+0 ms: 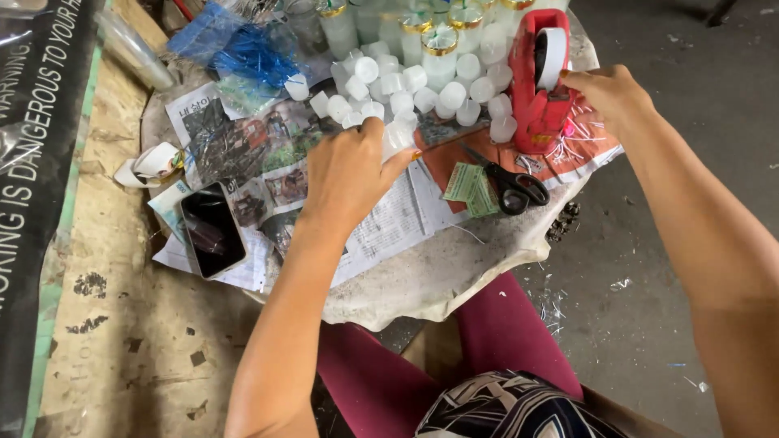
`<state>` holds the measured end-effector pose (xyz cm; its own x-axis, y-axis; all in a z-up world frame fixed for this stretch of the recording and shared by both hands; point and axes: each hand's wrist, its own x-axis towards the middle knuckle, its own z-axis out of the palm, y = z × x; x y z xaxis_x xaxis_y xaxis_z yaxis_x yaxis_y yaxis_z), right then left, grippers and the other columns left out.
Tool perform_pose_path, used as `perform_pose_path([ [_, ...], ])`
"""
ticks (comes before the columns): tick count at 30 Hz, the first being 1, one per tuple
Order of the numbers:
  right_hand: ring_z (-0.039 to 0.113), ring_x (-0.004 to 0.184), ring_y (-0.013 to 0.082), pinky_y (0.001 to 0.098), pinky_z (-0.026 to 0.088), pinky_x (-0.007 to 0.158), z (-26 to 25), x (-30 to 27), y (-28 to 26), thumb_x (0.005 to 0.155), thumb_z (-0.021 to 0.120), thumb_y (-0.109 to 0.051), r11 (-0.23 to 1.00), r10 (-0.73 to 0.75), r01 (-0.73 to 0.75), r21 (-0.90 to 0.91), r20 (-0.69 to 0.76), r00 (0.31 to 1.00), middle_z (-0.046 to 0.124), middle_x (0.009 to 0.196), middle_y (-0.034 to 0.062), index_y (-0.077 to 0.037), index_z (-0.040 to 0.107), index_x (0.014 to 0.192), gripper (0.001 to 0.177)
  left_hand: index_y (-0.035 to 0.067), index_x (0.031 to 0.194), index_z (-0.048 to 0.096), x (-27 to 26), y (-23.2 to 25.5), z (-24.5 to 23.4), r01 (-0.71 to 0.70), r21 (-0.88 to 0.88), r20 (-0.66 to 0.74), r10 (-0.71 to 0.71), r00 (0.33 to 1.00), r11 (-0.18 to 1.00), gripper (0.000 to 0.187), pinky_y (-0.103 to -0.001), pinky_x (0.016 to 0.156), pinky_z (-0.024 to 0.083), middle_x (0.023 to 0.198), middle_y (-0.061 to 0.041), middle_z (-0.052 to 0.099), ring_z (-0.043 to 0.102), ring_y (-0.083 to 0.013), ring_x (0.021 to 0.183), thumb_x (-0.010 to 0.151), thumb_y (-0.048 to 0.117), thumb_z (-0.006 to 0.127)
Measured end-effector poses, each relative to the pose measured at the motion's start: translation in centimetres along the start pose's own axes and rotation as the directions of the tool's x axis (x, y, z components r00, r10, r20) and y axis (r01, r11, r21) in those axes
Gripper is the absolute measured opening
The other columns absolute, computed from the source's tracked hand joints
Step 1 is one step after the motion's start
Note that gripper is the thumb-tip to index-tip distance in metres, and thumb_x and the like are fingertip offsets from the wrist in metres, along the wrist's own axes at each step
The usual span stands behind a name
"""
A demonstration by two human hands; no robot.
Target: The person is packaging small white tea light candles into clear plastic bags, adding labels, and sealing them with tape.
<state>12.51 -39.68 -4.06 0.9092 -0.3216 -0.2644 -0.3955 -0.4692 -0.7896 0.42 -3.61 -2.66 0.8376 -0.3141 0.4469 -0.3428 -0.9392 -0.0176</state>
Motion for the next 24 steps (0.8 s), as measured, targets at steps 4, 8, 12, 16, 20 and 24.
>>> perform_pose_path([
  [4, 0.063, 0.106, 0.0223, 0.0404, 0.053, 0.096, 0.9, -1.8, -2.5, 0.094, 0.076, -0.032, 0.998, 0.055, -0.054, 0.017, -0.061, 0.997, 0.064, 0.119, 0.0028, -0.016, 0.067, 0.13, 0.04, 0.007, 0.089, 0.058, -0.2, -0.2, 0.4, 0.003, -0.001, -0.064, -0.003, 0.998, 1.0, 0.055, -0.036, 0.035, 0.04, 0.054, -0.002, 0.058, 0.059, -0.0229, 0.044, 0.101, 0.06, 0.068],
  [8, 0.03, 0.056, 0.0061, 0.029, 0.027, 0.055, 1.0, -2.6, -2.1, 0.099, 0.072, -0.027, 0.967, -0.187, 0.218, 0.129, -0.216, 0.958, 0.044, 0.063, -0.0101, -0.023, 0.071, 0.089, 0.011, 0.009, 0.082, 0.054, 0.1, -0.2, 0.8, 0.017, -0.034, -0.112, -0.02, 0.994, 0.999, 0.055, -0.037, 0.035, 0.037, 0.052, -0.002, 0.056, 0.055, -0.0234, 0.04, 0.101, 0.059, 0.068],
  [12, 0.037, 0.056, 0.002, 0.0215, 0.033, 0.048, 2.2, -5.0, 3.1, 0.11, 0.072, -0.021, 0.902, -0.37, 0.405, 0.15, -0.213, 0.904, 0.067, 0.083, -0.0047, -0.012, 0.074, 0.101, 0.013, 0.008, 0.084, 0.055, 0.1, -0.5, 0.6, 0.019, -0.057, -0.103, -0.025, 0.994, 0.998, 0.054, -0.039, 0.035, 0.039, 0.054, -0.004, 0.059, 0.059, -0.0269, 0.043, 0.101, 0.057, 0.068],
  [16, 0.071, 0.092, 0.009, 0.0224, 0.052, 0.075, 4.5, -2.9, 8.1, 0.103, 0.068, -0.026, 0.878, -0.21, 0.238, 0.415, -0.111, 0.971, 0.074, 0.101, -0.0009, -0.018, 0.062, 0.095, 0.013, 0.006, 0.088, 0.057, 0.5, -0.9, 0.4, 0.037, -0.054, -0.06, -0.04, 0.997, 0.998, 0.055, -0.04, 0.035, 0.041, 0.056, -0.004, 0.06, 0.061, -0.0272, 0.046, 0.102, 0.059, 0.066],
  [20, 0.079, 0.08, 0.0081, 0.0192, 0.061, 0.06, 6.5, -1.1, 9.6, 0.094, 0.076, -0.034, 0.745, -0.201, 0.169, 0.645, -0.024, 0.979, 0.079, 0.094, 0.0, -0.018, 0.067, 0.092, 0.019, 0.009, 0.084, 0.058, 0.2, -0.9, 0.1, -0.012, -0.045, -0.169, 0.004, 0.986, 0.999, 0.058, -0.046, 0.052, 0.058, 0.063, -0.011, 0.066, 0.073, -0.0348, 0.059, 0.096, 0.065, 0.06],
  [24, 0.076, 0.082, 0.0127, 0.0195, 0.058, 0.062, 8.6, 1.4, 13.1, 0.092, 0.08, -0.024, 0.807, -0.262, 0.236, 0.541, -0.03, 0.965, 0.074, 0.095, 0.0013, -0.011, 0.069, 0.098, 0.018, 0.008, 0.085, 0.059, 0.4, -0.3, 0.4, 0.017, -0.053, -0.197, -0.028, 0.98, 0.998, 0.06, -0.049, 0.053, 0.057, 0.064, -0.013, 0.067, 0.073, -0.0371, 0.06, 0.094, 0.067, 0.059],
])
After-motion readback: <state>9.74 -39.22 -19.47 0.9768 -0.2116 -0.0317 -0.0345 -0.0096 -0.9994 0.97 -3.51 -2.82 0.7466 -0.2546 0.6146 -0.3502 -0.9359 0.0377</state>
